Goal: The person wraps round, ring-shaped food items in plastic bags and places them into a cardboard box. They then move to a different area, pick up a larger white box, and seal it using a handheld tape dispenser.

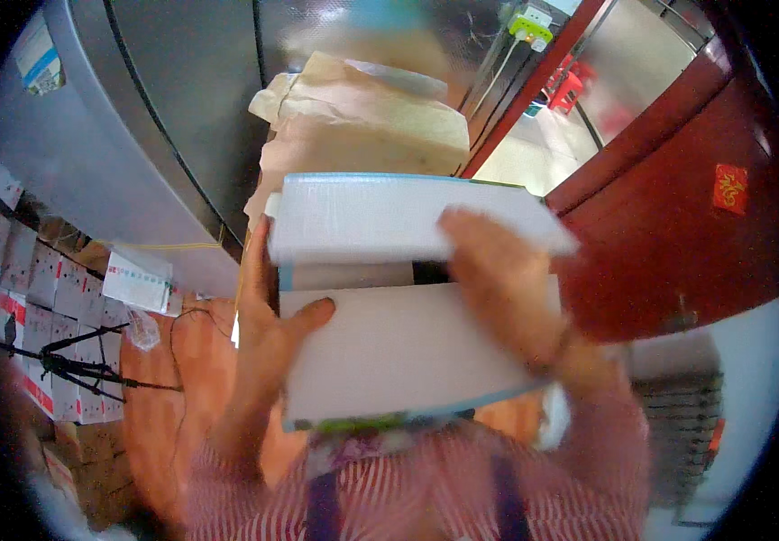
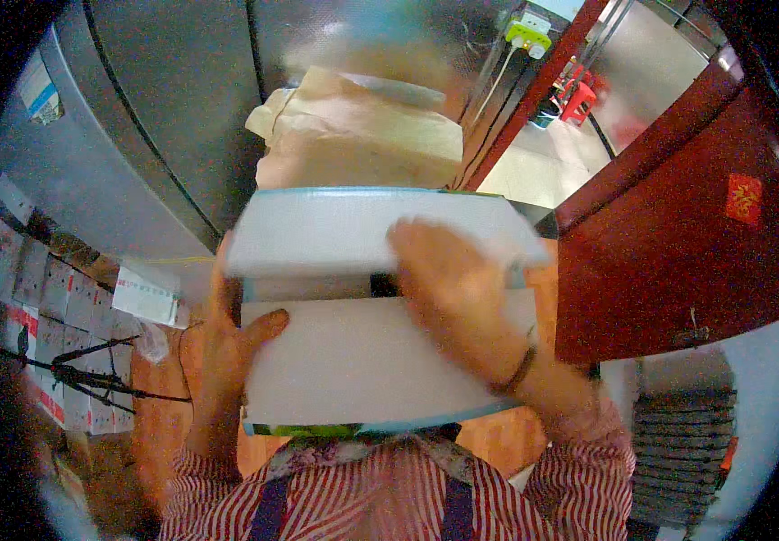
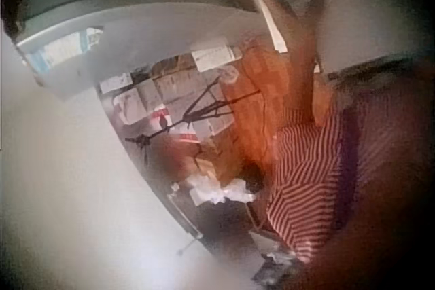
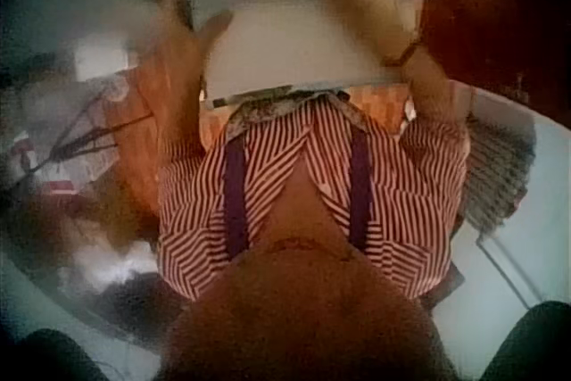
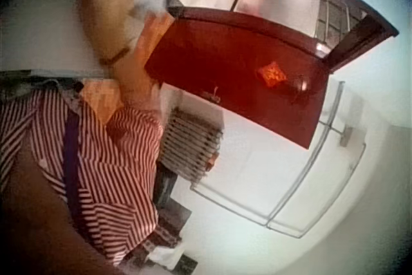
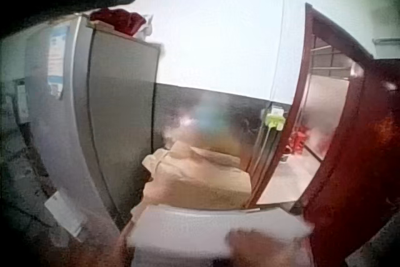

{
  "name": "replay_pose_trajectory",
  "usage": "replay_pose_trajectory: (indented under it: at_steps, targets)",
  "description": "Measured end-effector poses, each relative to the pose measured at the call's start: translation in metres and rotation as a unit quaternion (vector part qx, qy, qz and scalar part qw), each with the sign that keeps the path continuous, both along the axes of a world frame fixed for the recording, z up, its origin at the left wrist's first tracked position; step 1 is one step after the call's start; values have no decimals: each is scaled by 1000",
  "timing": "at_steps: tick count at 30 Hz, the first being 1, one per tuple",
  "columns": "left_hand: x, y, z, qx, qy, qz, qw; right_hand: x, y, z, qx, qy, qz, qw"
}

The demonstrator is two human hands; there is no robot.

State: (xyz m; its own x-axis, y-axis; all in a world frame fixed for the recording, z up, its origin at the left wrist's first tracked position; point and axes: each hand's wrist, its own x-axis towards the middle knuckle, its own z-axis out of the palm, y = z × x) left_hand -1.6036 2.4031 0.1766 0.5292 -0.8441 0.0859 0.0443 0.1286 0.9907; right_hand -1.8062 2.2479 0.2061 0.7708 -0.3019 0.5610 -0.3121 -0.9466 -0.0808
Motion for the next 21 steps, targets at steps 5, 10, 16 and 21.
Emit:
replay_pose_trajectory:
  at_steps: [5, 10, 16, 21]
  targets:
    - [10, 0, -8, 1, -175, -18, 984, -9, 29, -2, 148, 133, -11, 980]
    - [7, -14, 5, 128, -239, -80, 959, -36, 32, -2, 126, 151, -75, 978]
    - [15, 5, -19, 27, -168, -34, 985, -99, 7, -40, 250, -67, -244, 935]
    - [104, -13, -51, 62, -421, 54, 903, -60, -27, -16, 390, -227, -41, 892]
